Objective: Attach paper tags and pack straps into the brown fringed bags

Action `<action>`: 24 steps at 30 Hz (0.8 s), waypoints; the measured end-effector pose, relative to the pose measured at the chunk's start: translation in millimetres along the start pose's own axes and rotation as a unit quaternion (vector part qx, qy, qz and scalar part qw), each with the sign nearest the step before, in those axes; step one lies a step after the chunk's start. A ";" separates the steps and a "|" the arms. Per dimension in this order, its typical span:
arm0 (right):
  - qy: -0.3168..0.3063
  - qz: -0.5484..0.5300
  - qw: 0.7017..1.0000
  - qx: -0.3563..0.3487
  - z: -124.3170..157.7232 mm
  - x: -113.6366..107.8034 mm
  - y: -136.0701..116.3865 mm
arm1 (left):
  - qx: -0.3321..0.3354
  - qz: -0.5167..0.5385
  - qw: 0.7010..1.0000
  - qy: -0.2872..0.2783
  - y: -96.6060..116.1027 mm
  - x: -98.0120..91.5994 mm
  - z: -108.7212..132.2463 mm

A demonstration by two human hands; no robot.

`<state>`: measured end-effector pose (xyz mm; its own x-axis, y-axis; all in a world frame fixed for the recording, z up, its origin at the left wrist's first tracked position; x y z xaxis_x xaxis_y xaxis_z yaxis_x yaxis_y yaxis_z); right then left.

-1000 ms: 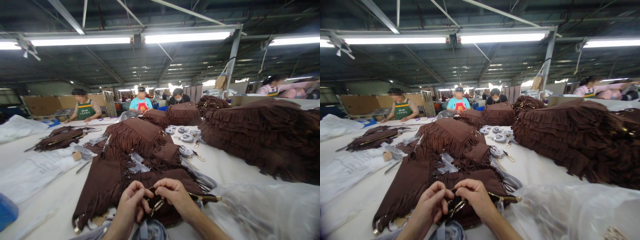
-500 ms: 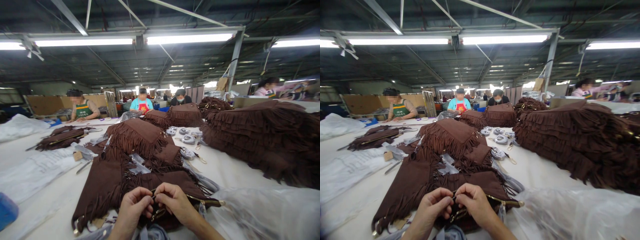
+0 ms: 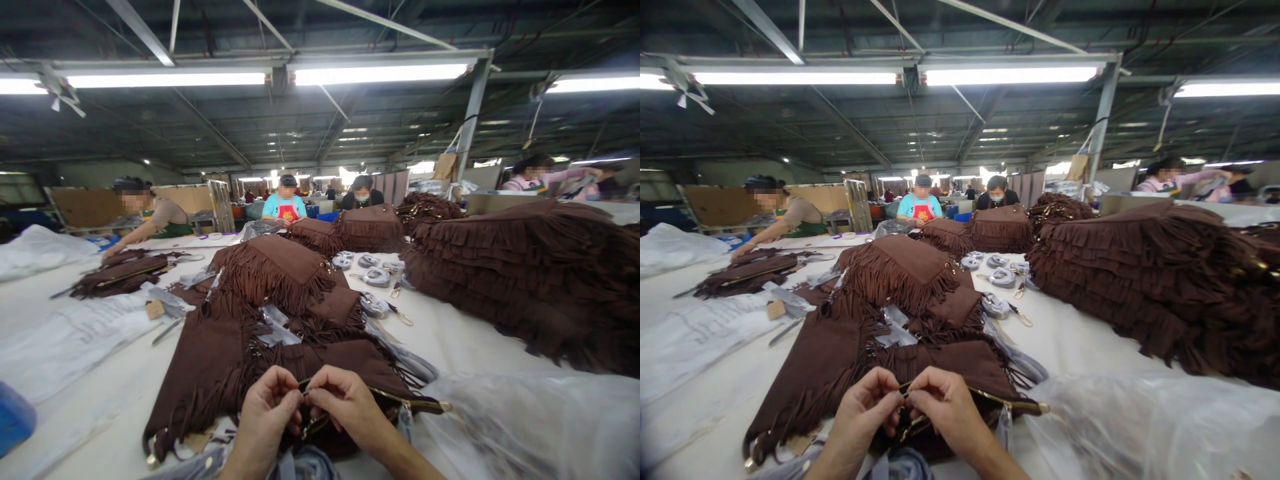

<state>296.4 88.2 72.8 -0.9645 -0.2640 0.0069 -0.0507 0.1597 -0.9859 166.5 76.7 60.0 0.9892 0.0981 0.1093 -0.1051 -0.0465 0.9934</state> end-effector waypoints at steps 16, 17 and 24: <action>0.017 0.022 0.997 -0.072 3.0 1.7 -7.5 | 0.011 -0.006 1.000 -0.001 -0.7 3.3 1.4; 0.023 0.044 0.994 -0.094 4.2 1.2 -11.4 | 0.013 -0.007 1.000 0.004 1.0 4.0 2.8; 0.044 0.152 0.971 -0.180 10.6 3.0 -19.7 | 0.011 0.003 0.999 0.036 6.0 9.4 8.4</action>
<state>297.3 74.2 90.5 -0.9665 -0.0733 -0.2462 0.1680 0.5443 -0.8219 176.0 69.0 66.6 0.9786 0.1689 0.1176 -0.1073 -0.0692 0.9918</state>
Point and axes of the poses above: each hand's wrist, its own z-axis away from the middle knuckle, its own x-axis out of the palm, y = z × x, the point moved 9 cm from there along -z, towards the middle knuckle, and after that the axes turned 6 degrees about y, right-handed, at the moved point
